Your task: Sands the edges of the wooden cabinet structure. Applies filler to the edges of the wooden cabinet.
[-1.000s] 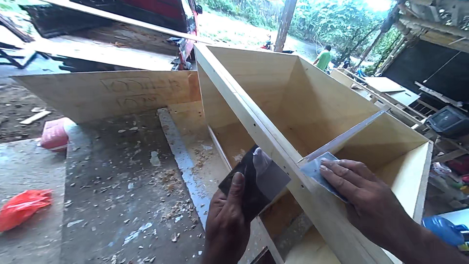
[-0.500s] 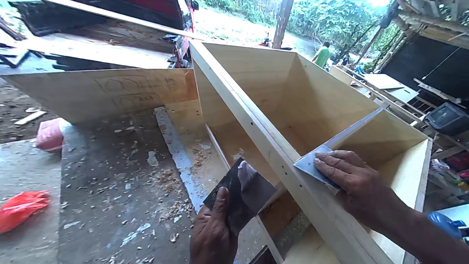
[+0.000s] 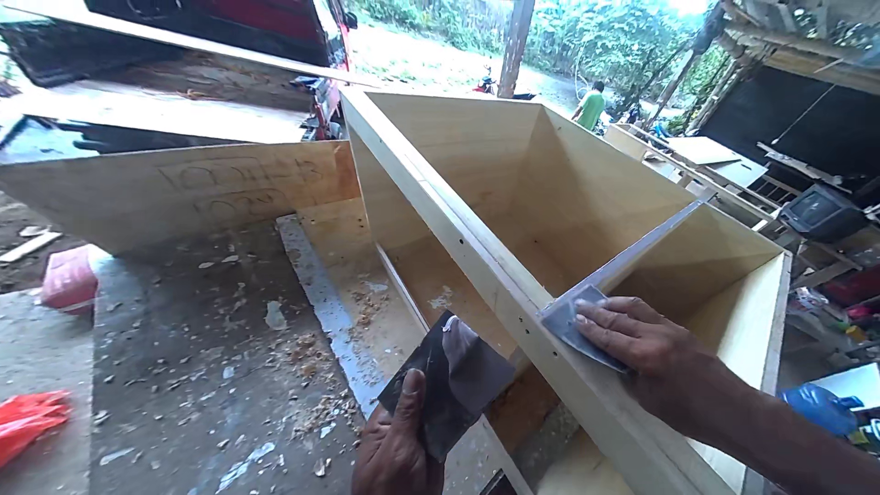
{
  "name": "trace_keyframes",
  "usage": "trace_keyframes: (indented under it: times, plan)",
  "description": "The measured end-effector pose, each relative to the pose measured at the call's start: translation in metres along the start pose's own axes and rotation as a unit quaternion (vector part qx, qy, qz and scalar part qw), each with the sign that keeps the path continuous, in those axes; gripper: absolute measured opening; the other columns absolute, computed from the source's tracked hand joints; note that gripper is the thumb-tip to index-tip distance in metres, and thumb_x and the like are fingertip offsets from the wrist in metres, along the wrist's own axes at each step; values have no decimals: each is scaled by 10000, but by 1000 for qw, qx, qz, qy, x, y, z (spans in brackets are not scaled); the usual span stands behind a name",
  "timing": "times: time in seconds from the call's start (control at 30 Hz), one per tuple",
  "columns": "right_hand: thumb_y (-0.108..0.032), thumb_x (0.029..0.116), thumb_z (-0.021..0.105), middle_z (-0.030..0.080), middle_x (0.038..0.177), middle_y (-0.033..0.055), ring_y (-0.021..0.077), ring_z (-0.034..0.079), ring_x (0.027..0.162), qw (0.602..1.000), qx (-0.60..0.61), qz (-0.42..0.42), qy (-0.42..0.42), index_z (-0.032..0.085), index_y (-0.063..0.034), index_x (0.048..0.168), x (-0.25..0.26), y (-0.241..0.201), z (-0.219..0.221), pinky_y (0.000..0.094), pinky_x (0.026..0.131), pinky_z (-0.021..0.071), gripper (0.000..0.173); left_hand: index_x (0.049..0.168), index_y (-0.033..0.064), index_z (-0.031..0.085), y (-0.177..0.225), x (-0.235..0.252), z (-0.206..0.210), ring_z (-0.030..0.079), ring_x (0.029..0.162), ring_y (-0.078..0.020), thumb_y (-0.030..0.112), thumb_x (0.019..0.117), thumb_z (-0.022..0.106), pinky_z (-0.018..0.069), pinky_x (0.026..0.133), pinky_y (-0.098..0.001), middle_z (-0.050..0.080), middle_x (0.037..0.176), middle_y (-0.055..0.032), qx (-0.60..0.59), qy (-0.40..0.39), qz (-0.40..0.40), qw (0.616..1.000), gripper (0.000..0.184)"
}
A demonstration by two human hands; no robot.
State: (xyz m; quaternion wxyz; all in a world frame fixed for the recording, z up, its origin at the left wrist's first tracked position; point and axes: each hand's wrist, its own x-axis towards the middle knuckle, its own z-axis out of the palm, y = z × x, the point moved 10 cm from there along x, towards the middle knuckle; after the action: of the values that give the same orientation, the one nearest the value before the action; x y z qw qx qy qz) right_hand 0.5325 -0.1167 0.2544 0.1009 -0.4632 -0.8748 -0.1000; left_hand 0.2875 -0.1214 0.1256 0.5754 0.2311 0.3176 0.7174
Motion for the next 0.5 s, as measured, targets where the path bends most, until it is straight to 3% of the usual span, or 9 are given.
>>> trace_keyframes:
  times: [0.1, 0.17, 0.23, 0.37, 0.5]
  plan:
    - [-5, 883, 502, 696, 1318, -25, 197, 624, 1254, 999, 35, 12, 2, 721, -182, 1269, -28, 5, -40, 370, 1009, 545, 479, 1102, 62, 662, 5, -5, 2, 745, 845, -125, 174, 1110, 369, 639, 782, -325, 759, 934, -49, 0, -20, -1, 1000, 314]
    - [-55, 996, 452, 691, 1330, -4, 159, 607, 1281, 989, 128, 21, 69, 709, -168, 1305, -48, 8, -71, 324, 1103, 495, 417, 1105, 89, 676, 8, -12, 10, 745, 851, -115, 207, 1108, 391, 639, 776, -323, 762, 938, -39, 0, -41, -6, 999, 309]
    - [-135, 1062, 449, 674, 1354, 41, 197, 587, 1317, 966, 210, -20, 149, 682, -150, 1319, -69, -3, -93, 369, 1147, 475, 347, 1114, 110, 691, 8, -21, 28, 747, 862, -112, 232, 1105, 409, 640, 780, -321, 769, 953, -33, -10, -73, -19, 997, 307]
    - [-151, 1061, 512, 638, 1394, 88, 281, 531, 1383, 936, 213, -169, 224, 655, -96, 1275, -97, -54, -89, 439, 1181, 440, 262, 1158, 87, 663, -4, -45, 77, 741, 908, -135, 250, 1106, 411, 633, 815, -349, 757, 992, -53, -37, -128, -66, 989, 305]
    - [-140, 1074, 489, 612, 1436, 77, 290, 515, 1401, 944, 124, -175, 252, 640, -115, 1311, -105, -67, -75, 457, 1186, 434, 283, 1180, 24, 644, -16, -70, 114, 727, 957, -165, 250, 1102, 433, 612, 880, -370, 737, 1027, -101, -89, -184, -93, 975, 319]
